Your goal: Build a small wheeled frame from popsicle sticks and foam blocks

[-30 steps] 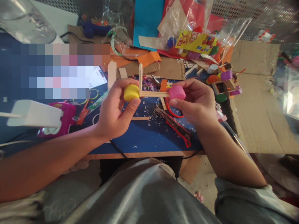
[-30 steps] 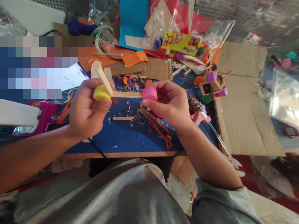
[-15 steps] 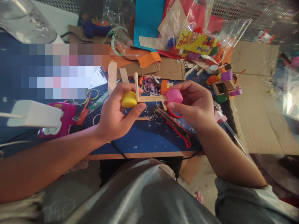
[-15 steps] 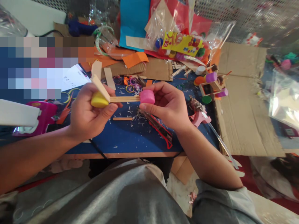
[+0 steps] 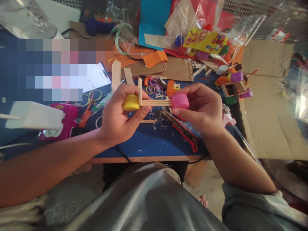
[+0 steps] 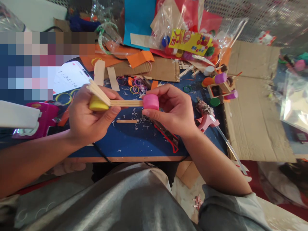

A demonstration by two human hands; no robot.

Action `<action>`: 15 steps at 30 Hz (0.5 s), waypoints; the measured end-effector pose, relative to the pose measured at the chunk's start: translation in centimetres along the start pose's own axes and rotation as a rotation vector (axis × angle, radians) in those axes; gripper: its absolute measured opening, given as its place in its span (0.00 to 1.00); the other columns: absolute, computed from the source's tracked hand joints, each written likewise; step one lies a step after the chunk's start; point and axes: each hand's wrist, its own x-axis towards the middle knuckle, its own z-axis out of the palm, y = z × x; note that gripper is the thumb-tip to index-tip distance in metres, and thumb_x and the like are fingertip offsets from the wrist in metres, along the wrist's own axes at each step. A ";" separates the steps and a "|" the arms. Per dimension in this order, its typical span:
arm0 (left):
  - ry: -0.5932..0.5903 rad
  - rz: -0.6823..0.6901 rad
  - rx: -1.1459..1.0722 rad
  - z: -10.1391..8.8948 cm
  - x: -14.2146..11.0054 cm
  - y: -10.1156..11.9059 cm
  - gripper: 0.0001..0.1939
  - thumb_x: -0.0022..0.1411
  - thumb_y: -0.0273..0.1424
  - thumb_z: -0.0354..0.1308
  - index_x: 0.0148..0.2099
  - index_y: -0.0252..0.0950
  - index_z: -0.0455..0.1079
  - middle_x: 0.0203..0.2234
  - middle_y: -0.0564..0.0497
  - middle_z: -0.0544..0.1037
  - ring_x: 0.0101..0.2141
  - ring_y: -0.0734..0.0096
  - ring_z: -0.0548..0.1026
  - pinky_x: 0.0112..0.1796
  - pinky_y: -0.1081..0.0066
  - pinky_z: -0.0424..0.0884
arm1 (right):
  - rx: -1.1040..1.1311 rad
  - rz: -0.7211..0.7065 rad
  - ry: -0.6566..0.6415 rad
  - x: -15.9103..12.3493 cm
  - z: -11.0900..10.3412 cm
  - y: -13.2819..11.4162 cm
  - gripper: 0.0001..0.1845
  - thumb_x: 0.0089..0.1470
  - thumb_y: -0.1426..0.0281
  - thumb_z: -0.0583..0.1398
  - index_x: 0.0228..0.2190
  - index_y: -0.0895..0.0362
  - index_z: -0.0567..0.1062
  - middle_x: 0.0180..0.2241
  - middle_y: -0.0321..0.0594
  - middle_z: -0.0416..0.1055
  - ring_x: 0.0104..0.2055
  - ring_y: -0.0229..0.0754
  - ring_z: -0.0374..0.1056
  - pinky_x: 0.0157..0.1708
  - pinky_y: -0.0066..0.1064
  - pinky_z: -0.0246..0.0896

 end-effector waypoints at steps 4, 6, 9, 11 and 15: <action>-0.004 0.018 -0.028 -0.1 0.2 0.3 0.17 0.79 0.49 0.70 0.53 0.44 0.74 0.45 0.48 0.89 0.42 0.58 0.89 0.45 0.56 0.88 | 0.016 0.002 -0.014 0.0 0.0 0.0 0.26 0.42 0.64 0.89 0.40 0.48 0.88 0.41 0.37 0.89 0.41 0.46 0.86 0.45 0.39 0.89; 0.002 0.036 -0.048 -0.1 0.2 0.4 0.15 0.79 0.46 0.71 0.54 0.43 0.74 0.45 0.48 0.89 0.42 0.59 0.89 0.45 0.56 0.89 | 0.024 0.006 -0.018 0.0 0.0 0.0 0.26 0.41 0.65 0.89 0.40 0.48 0.89 0.41 0.37 0.89 0.41 0.46 0.86 0.45 0.39 0.89; 0.010 0.024 -0.045 0.0 0.2 0.4 0.16 0.79 0.47 0.71 0.54 0.43 0.74 0.44 0.48 0.89 0.41 0.59 0.89 0.43 0.57 0.88 | 0.014 0.015 -0.015 0.1 0.0 0.1 0.26 0.41 0.65 0.89 0.40 0.48 0.89 0.41 0.38 0.89 0.42 0.47 0.86 0.45 0.39 0.89; 0.008 -0.001 -0.035 0.1 0.0 0.3 0.18 0.79 0.50 0.70 0.54 0.43 0.74 0.44 0.48 0.89 0.41 0.59 0.89 0.42 0.57 0.88 | 0.007 0.016 -0.014 0.1 0.0 0.2 0.26 0.41 0.64 0.89 0.40 0.48 0.88 0.41 0.38 0.89 0.42 0.47 0.86 0.46 0.40 0.89; 0.008 -0.030 -0.047 0.2 -0.1 0.4 0.21 0.77 0.53 0.71 0.55 0.44 0.74 0.45 0.48 0.88 0.42 0.58 0.89 0.44 0.55 0.90 | 0.015 0.014 -0.012 0.0 0.0 0.2 0.26 0.41 0.64 0.89 0.41 0.49 0.88 0.41 0.38 0.89 0.42 0.46 0.86 0.45 0.39 0.89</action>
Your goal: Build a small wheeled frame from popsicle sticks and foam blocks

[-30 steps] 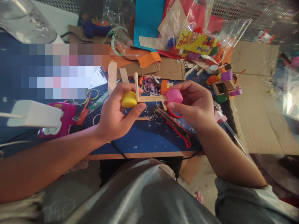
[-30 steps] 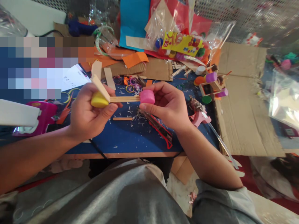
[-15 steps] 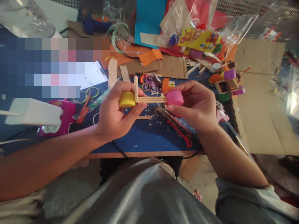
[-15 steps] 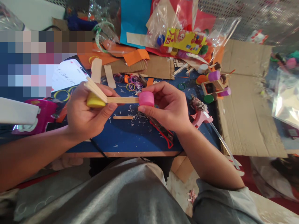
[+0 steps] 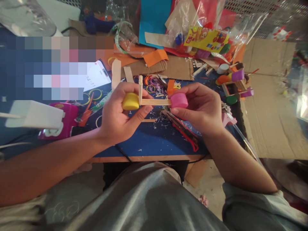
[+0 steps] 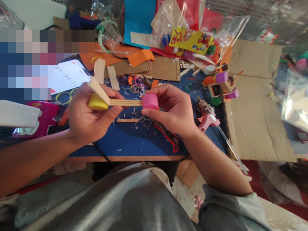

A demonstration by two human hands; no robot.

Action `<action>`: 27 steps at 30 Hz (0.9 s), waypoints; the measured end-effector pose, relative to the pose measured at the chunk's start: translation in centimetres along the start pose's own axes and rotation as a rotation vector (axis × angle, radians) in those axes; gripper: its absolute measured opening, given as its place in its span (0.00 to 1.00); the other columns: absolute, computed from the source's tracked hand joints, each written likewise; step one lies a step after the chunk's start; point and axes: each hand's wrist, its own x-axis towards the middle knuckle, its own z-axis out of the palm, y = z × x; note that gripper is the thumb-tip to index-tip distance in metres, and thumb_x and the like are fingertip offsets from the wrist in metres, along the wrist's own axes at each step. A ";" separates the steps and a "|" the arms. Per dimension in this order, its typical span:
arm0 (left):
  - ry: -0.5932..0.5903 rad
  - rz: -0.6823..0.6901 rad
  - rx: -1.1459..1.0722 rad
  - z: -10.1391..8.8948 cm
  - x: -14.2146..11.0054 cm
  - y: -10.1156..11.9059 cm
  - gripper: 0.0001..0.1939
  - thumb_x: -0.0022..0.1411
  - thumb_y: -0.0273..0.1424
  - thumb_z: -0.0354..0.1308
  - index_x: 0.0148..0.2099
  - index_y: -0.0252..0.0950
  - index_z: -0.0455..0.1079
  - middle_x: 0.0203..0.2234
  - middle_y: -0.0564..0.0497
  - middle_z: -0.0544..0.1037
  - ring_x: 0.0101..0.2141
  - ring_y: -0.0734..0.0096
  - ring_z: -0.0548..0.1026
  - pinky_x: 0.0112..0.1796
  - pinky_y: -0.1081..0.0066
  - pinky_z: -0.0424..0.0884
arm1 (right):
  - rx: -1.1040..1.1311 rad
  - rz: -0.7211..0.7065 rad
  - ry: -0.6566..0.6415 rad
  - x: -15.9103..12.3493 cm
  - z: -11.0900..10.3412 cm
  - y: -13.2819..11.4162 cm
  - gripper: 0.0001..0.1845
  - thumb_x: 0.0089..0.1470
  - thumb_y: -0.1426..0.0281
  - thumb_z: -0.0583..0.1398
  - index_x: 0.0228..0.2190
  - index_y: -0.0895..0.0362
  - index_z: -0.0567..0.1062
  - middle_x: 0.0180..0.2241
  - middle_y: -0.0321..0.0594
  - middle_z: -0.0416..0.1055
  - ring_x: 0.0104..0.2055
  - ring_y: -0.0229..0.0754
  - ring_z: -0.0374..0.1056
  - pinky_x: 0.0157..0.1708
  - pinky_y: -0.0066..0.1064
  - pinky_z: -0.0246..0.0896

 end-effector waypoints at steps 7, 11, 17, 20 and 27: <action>-0.005 -0.005 -0.038 0.0 0.1 0.2 0.18 0.77 0.48 0.73 0.54 0.44 0.74 0.44 0.49 0.89 0.42 0.59 0.89 0.45 0.54 0.89 | 0.010 0.008 -0.014 0.0 0.1 -0.1 0.27 0.40 0.63 0.90 0.40 0.48 0.89 0.41 0.38 0.89 0.42 0.45 0.85 0.45 0.38 0.88; 0.004 0.004 -0.022 0.0 0.0 0.0 0.18 0.76 0.48 0.73 0.55 0.44 0.74 0.44 0.50 0.89 0.42 0.60 0.89 0.44 0.55 0.89 | 0.005 0.015 -0.020 0.0 0.1 -0.1 0.28 0.40 0.61 0.90 0.41 0.49 0.88 0.41 0.38 0.89 0.42 0.46 0.85 0.46 0.38 0.88; -0.001 0.007 -0.047 0.0 0.1 -0.1 0.17 0.76 0.45 0.74 0.55 0.44 0.74 0.44 0.50 0.88 0.42 0.61 0.88 0.45 0.56 0.87 | -0.013 0.019 -0.023 0.1 0.0 -0.2 0.28 0.40 0.60 0.90 0.40 0.49 0.88 0.42 0.38 0.89 0.42 0.46 0.85 0.46 0.37 0.87; 0.006 0.015 -0.076 0.1 0.1 0.0 0.17 0.76 0.44 0.75 0.56 0.44 0.75 0.44 0.51 0.87 0.41 0.61 0.88 0.45 0.57 0.87 | -0.020 0.013 -0.034 0.1 -0.1 -0.4 0.28 0.41 0.60 0.90 0.41 0.50 0.88 0.42 0.39 0.89 0.43 0.46 0.85 0.47 0.39 0.88; 0.015 -0.009 -0.025 0.1 0.0 0.1 0.19 0.76 0.49 0.74 0.54 0.43 0.74 0.44 0.50 0.88 0.41 0.60 0.88 0.44 0.56 0.87 | -0.016 -0.003 -0.058 0.0 -0.2 -0.6 0.28 0.42 0.60 0.90 0.42 0.50 0.89 0.43 0.40 0.88 0.43 0.46 0.84 0.49 0.40 0.87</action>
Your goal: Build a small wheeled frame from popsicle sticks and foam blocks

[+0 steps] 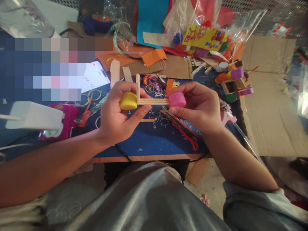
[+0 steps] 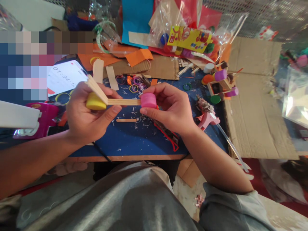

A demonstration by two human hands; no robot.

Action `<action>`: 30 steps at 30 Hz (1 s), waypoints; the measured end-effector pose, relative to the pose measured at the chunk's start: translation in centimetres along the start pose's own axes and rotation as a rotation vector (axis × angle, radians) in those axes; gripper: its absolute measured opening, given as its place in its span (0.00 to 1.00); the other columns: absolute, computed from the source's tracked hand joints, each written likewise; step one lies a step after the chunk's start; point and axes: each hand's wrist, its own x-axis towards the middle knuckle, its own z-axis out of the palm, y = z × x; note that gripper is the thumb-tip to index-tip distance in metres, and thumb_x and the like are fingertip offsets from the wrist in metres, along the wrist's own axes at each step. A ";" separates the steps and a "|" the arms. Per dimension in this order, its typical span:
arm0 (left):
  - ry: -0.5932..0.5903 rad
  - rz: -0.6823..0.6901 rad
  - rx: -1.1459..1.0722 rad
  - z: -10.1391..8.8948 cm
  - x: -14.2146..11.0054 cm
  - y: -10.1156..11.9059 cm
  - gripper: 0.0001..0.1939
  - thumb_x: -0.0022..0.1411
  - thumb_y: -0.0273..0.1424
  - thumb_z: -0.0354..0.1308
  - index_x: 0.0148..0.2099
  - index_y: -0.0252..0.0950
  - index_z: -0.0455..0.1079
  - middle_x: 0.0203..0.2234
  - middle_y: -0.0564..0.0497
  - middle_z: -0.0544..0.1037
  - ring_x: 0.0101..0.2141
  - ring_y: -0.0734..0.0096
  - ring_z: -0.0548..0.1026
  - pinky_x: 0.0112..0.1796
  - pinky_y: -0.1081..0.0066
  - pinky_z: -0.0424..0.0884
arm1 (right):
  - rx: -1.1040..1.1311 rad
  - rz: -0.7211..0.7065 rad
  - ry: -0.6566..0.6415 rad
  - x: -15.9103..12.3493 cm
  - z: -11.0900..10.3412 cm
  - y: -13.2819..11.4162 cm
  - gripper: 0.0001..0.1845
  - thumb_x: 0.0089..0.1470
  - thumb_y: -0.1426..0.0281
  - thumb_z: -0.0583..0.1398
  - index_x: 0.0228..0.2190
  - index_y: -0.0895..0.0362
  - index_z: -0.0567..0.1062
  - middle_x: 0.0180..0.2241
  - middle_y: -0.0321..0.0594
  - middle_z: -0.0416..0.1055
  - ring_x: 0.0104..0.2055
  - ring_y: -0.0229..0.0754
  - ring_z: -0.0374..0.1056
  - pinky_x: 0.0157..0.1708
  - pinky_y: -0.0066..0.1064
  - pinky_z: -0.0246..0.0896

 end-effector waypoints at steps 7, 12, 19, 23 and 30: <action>0.006 0.013 -0.036 0.0 0.0 0.0 0.18 0.75 0.46 0.75 0.55 0.44 0.75 0.44 0.50 0.87 0.42 0.59 0.88 0.45 0.54 0.86 | -0.014 -0.017 -0.001 0.0 0.1 -0.1 0.28 0.43 0.59 0.89 0.43 0.49 0.90 0.44 0.41 0.88 0.44 0.48 0.84 0.50 0.41 0.86; 0.015 0.004 -0.016 0.0 0.1 0.0 0.20 0.75 0.49 0.75 0.53 0.43 0.74 0.43 0.50 0.88 0.40 0.60 0.88 0.43 0.56 0.87 | -0.044 -0.042 -0.011 0.0 0.0 -0.1 0.29 0.43 0.56 0.89 0.44 0.49 0.90 0.45 0.41 0.89 0.45 0.49 0.85 0.51 0.42 0.87; 0.016 0.025 -0.028 0.0 0.2 0.3 0.18 0.76 0.46 0.75 0.54 0.42 0.74 0.43 0.51 0.88 0.40 0.61 0.88 0.44 0.56 0.87 | -0.050 -0.058 -0.047 0.0 -0.1 0.0 0.32 0.46 0.53 0.88 0.48 0.50 0.88 0.48 0.43 0.88 0.49 0.49 0.85 0.54 0.41 0.86; -0.010 0.024 -0.047 -0.2 0.0 0.3 0.17 0.75 0.44 0.75 0.55 0.43 0.75 0.44 0.50 0.88 0.41 0.61 0.88 0.44 0.56 0.86 | -0.048 -0.082 -0.057 0.0 -0.1 0.0 0.31 0.50 0.51 0.86 0.50 0.49 0.87 0.49 0.45 0.88 0.50 0.51 0.86 0.53 0.43 0.86; -0.075 0.015 -0.049 0.0 -0.5 0.4 0.15 0.77 0.43 0.73 0.56 0.45 0.75 0.44 0.52 0.87 0.41 0.62 0.87 0.42 0.60 0.85 | -0.181 -0.217 -0.041 0.1 -0.5 -1.1 0.17 0.67 0.49 0.76 0.48 0.45 0.91 0.50 0.45 0.87 0.57 0.56 0.84 0.62 0.52 0.81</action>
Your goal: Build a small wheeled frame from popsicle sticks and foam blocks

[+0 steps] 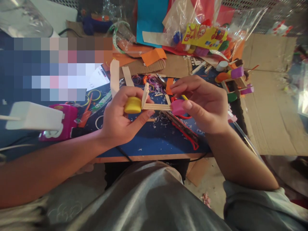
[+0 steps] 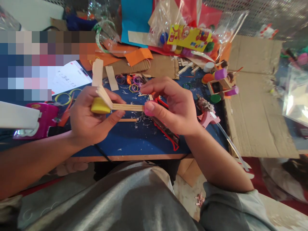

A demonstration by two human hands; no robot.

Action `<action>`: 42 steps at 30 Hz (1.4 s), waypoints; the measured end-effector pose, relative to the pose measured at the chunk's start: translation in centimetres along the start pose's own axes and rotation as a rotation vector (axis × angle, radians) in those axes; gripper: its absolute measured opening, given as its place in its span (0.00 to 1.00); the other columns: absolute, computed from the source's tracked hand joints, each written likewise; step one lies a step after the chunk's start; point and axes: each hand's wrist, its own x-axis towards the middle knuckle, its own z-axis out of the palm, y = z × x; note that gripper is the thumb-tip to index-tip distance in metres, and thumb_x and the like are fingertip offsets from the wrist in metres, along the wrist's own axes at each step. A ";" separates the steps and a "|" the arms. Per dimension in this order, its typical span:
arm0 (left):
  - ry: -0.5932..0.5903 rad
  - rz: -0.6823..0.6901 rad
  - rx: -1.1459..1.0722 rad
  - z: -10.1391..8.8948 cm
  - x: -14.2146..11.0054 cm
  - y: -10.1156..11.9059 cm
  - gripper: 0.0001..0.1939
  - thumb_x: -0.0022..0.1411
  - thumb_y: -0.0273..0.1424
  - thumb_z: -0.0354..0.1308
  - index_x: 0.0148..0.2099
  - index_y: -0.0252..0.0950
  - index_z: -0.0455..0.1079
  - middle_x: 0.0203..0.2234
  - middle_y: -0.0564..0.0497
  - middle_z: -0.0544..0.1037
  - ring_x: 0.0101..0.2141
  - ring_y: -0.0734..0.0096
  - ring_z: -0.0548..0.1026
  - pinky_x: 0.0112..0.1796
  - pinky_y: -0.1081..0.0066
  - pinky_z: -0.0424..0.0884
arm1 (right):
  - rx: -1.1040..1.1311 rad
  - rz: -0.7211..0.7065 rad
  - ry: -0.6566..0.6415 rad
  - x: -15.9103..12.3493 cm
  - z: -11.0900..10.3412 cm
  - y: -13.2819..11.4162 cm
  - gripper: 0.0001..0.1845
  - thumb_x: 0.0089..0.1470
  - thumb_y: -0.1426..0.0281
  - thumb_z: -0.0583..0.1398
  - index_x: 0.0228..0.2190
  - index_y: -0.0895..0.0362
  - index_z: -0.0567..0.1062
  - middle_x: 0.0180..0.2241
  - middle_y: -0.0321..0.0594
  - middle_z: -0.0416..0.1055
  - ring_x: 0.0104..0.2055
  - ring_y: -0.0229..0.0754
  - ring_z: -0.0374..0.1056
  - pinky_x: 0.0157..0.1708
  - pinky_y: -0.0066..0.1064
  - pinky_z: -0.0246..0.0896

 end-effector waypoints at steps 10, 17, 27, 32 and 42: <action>-0.026 0.040 0.082 0.0 -0.6 -0.7 0.17 0.72 0.36 0.75 0.58 0.45 0.76 0.47 0.51 0.85 0.41 0.62 0.87 0.42 0.59 0.83 | -0.353 0.044 -0.281 2.4 -1.0 -2.8 0.05 0.70 0.61 0.73 0.42 0.46 0.92 0.51 0.39 0.90 0.54 0.52 0.85 0.60 0.47 0.79; -0.042 0.031 0.104 0.1 -0.7 -0.6 0.17 0.74 0.45 0.73 0.58 0.46 0.76 0.46 0.49 0.85 0.41 0.59 0.86 0.41 0.58 0.83 | -0.389 0.052 -0.571 5.2 -0.9 -2.4 0.08 0.67 0.57 0.76 0.38 0.46 0.92 0.45 0.38 0.90 0.44 0.50 0.84 0.46 0.44 0.77; -0.062 -0.051 0.004 0.2 -1.0 -0.9 0.21 0.71 0.46 0.77 0.59 0.46 0.76 0.46 0.48 0.85 0.41 0.58 0.86 0.42 0.57 0.86 | -0.421 0.177 -0.428 6.8 -0.1 -3.5 0.13 0.64 0.58 0.79 0.31 0.46 0.86 0.37 0.38 0.88 0.40 0.51 0.79 0.48 0.49 0.77; -0.039 -0.058 -0.108 0.4 -0.6 -0.5 0.18 0.71 0.39 0.77 0.57 0.46 0.76 0.44 0.50 0.87 0.40 0.61 0.87 0.40 0.61 0.84 | -0.284 0.140 -0.184 6.1 -1.4 -3.1 0.24 0.68 0.45 0.75 0.34 0.52 0.85 0.34 0.38 0.84 0.35 0.41 0.71 0.38 0.38 0.69; -0.022 -0.159 -0.165 0.2 0.3 -1.2 0.20 0.71 0.48 0.78 0.53 0.45 0.74 0.43 0.49 0.87 0.39 0.62 0.86 0.40 0.60 0.88 | -0.025 0.043 0.301 3.4 -3.3 1.5 0.20 0.61 0.45 0.79 0.43 0.39 0.82 0.41 0.37 0.79 0.33 0.44 0.67 0.36 0.42 0.70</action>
